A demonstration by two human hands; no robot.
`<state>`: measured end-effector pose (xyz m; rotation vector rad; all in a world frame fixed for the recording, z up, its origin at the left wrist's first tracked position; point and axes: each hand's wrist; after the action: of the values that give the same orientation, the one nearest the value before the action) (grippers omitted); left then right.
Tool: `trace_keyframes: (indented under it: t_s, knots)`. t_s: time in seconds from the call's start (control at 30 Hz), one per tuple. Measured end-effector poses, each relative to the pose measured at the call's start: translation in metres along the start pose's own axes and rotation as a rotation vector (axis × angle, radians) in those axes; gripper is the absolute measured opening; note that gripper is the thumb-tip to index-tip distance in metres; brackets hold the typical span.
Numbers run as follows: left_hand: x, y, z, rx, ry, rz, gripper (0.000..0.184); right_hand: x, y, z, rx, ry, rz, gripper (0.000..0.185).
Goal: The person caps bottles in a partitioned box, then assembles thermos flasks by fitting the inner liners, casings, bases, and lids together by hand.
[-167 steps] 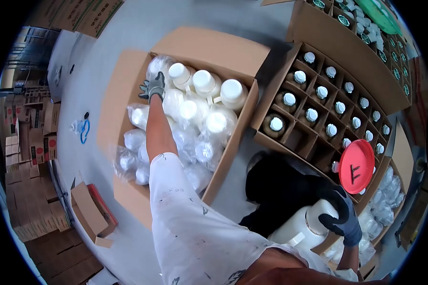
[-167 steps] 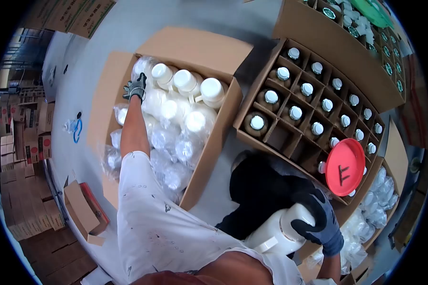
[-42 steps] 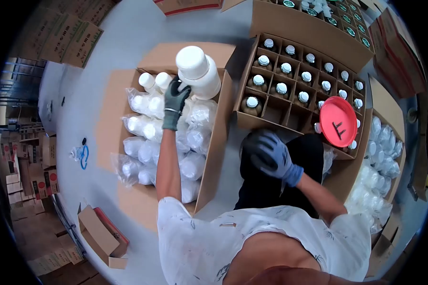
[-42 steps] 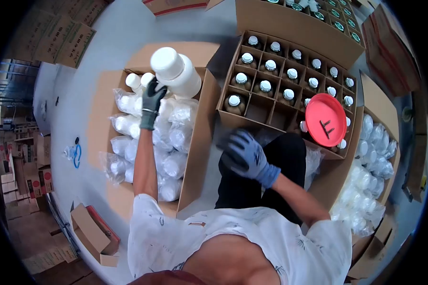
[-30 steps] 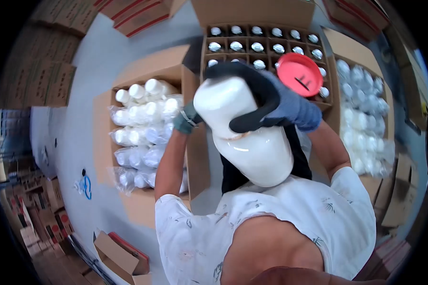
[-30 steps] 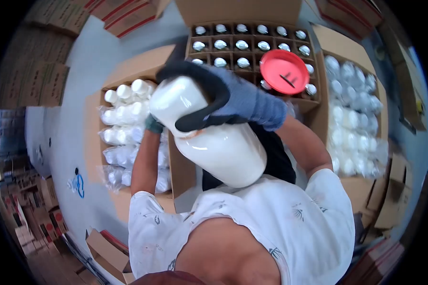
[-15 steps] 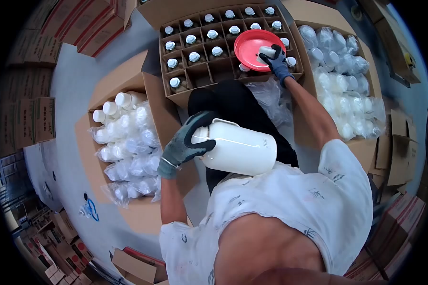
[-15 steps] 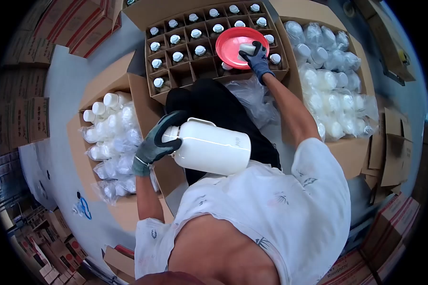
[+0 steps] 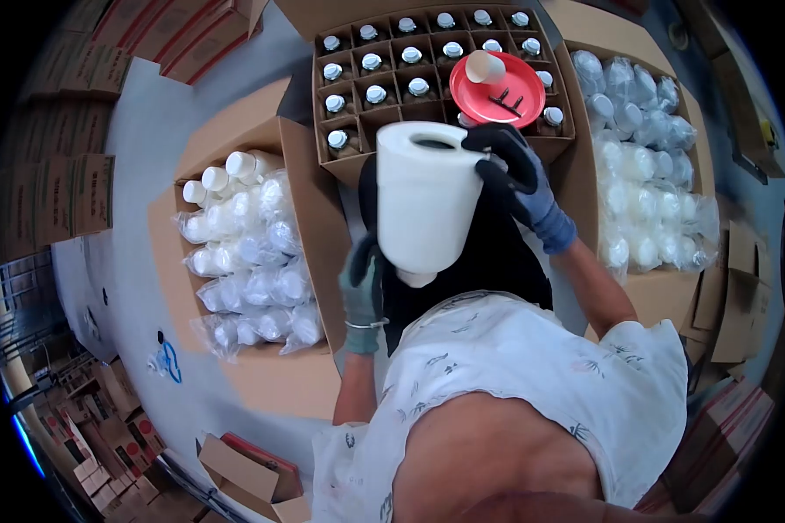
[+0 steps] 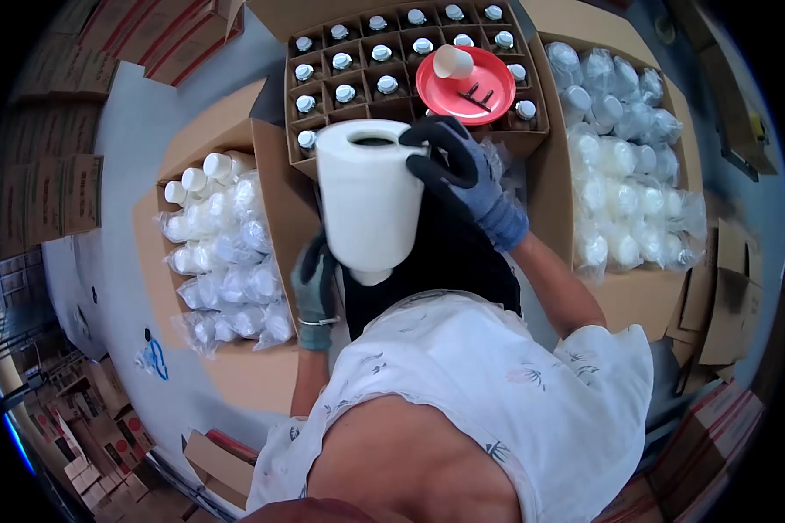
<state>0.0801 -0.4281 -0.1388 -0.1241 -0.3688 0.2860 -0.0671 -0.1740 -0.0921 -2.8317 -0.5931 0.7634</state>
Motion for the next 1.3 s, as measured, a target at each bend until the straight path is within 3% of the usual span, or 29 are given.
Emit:
trace_keyframes:
  t_s: [0.03, 0.07, 0.13, 0.2, 0.27, 0.3, 0.4, 0.47, 0.53, 0.57, 0.6, 0.67, 0.7, 0.73, 0.8, 0.87, 0.93, 1.0, 1.03, 1.07, 1.1, 1.13, 1.17, 1.2, 1.27, 1.3]
  knots:
    - [-0.015, -0.006, -0.003, 0.247, 0.121, 0.028, 0.036, -0.005, -0.001, 0.005, 0.189, -0.037, -0.066, 0.037]
    - [-0.023, -0.005, 0.021, 0.296, 0.145, 0.064, 0.038, -0.003, 0.006, 0.011, 0.127, -0.041, -0.119, 0.034]
    - [-0.044, 0.004, 0.038, 0.383, 0.298, -0.064, 0.038, 0.007, 0.023, 0.027, 0.0, -0.044, -0.245, 0.028]
    - [-0.09, 0.009, -0.023, 0.337, 0.186, -0.193, 0.04, 0.012, 0.039, 0.022, 0.001, 0.065, -0.247, 0.027]
    - [-0.091, 0.02, 0.008, 0.024, 0.41, -0.203, 0.039, 0.011, 0.042, 0.017, 0.059, 0.124, -0.216, 0.026]
    - [-0.089, 0.022, 0.018, -0.136, 0.518, -0.213, 0.039, -0.001, 0.041, -0.002, 0.182, -0.098, -0.18, 0.028]
    - [-0.071, 0.01, 0.005, 0.253, 0.258, -0.273, 0.036, 0.007, 0.04, 0.028, -0.128, -0.051, -0.344, 0.028]
    - [-0.051, -0.012, 0.018, 0.44, 0.156, -0.234, 0.039, 0.015, 0.011, 0.063, -0.574, 0.445, -0.182, 0.027]
    - [-0.057, -0.019, 0.022, 0.846, 0.191, -0.233, 0.04, 0.005, -0.009, 0.059, -0.154, 0.083, -0.315, 0.033]
    - [-0.063, -0.008, 0.025, 0.794, 0.184, -0.106, 0.039, 0.008, -0.004, 0.066, -0.293, 0.27, -0.235, 0.033]
    - [-0.079, 0.0, 0.011, 0.517, 0.377, -0.125, 0.038, -0.002, 0.011, 0.055, -0.278, 0.151, -0.317, 0.032]
    - [-0.117, -0.002, -0.113, -0.44, 0.676, 0.255, 0.046, -0.024, 0.042, 0.005, -0.252, -0.024, -0.431, 0.037]
    - [-0.102, 0.009, -0.074, -0.209, 0.583, 0.02, 0.038, -0.005, 0.056, 0.023, -0.012, -0.034, -0.375, 0.042]
    - [-0.079, 0.021, -0.035, 0.02, 0.475, -0.216, 0.032, 0.007, 0.058, 0.042, -0.159, 0.084, -0.323, 0.042]
    - [-0.044, 0.024, 0.032, -0.356, 0.758, -0.27, 0.034, 0.003, 0.056, 0.061, -0.445, 0.315, -0.21, 0.042]
    - [-0.008, 0.035, 0.072, -0.454, 0.76, -0.207, 0.044, -0.015, 0.036, 0.056, -0.367, 0.191, -0.458, 0.041]
    - [-0.006, 0.03, 0.057, -0.13, 0.737, -0.303, 0.046, -0.021, 0.026, 0.083, -0.322, 0.144, -0.592, 0.038]
    - [-0.015, 0.024, 0.039, 0.127, 0.476, -0.082, 0.051, -0.025, 0.023, 0.074, -0.073, 0.013, -0.481, 0.037]
    - [-0.036, 0.021, 0.029, 0.488, 0.268, -0.073, 0.06, -0.028, 0.021, 0.065, 0.047, -0.054, -0.428, 0.037]
    - [-0.064, 0.012, -0.013, 0.167, 0.408, 0.073, 0.05, -0.037, 0.027, 0.038, -0.155, 0.079, -0.421, 0.039]
    - [-0.092, 0.004, -0.054, -0.15, 0.518, 0.268, 0.042, -0.019, 0.035, 0.035, -0.155, -0.054, -0.37, 0.039]
    - [-0.107, 0.001, -0.077, -0.551, 0.778, 0.352, 0.038, -0.004, 0.042, 0.035, -0.154, -0.187, -0.312, 0.039]
    - [-0.09, 0.016, -0.049, -0.406, 0.794, 0.193, 0.035, -0.008, 0.034, 0.034, -0.044, -0.185, -0.402, 0.037]
    - [-0.092, 0.02, -0.099, -0.019, 0.317, 0.086, 0.038, -0.012, 0.027, 0.034, 0.066, -0.193, -0.493, 0.035]
    - [-0.059, 0.004, 0.012, 0.385, 0.468, -0.346, 0.058, -0.001, -0.024, 0.072, -0.065, 0.113, -0.372, 0.031]
    - [-0.057, -0.007, 0.016, 0.72, 0.412, -0.46, 0.057, 0.0, -0.037, 0.069, -0.063, 0.163, -0.288, 0.028]
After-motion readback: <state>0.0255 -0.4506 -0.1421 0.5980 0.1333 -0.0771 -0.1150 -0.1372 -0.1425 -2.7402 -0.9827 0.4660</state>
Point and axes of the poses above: each hand's wrist, its own x-axis away from the middle knuckle, its own y-axis out of the palm, z = x × y, and after that the axes turned 7 degrees about -y, right-handed
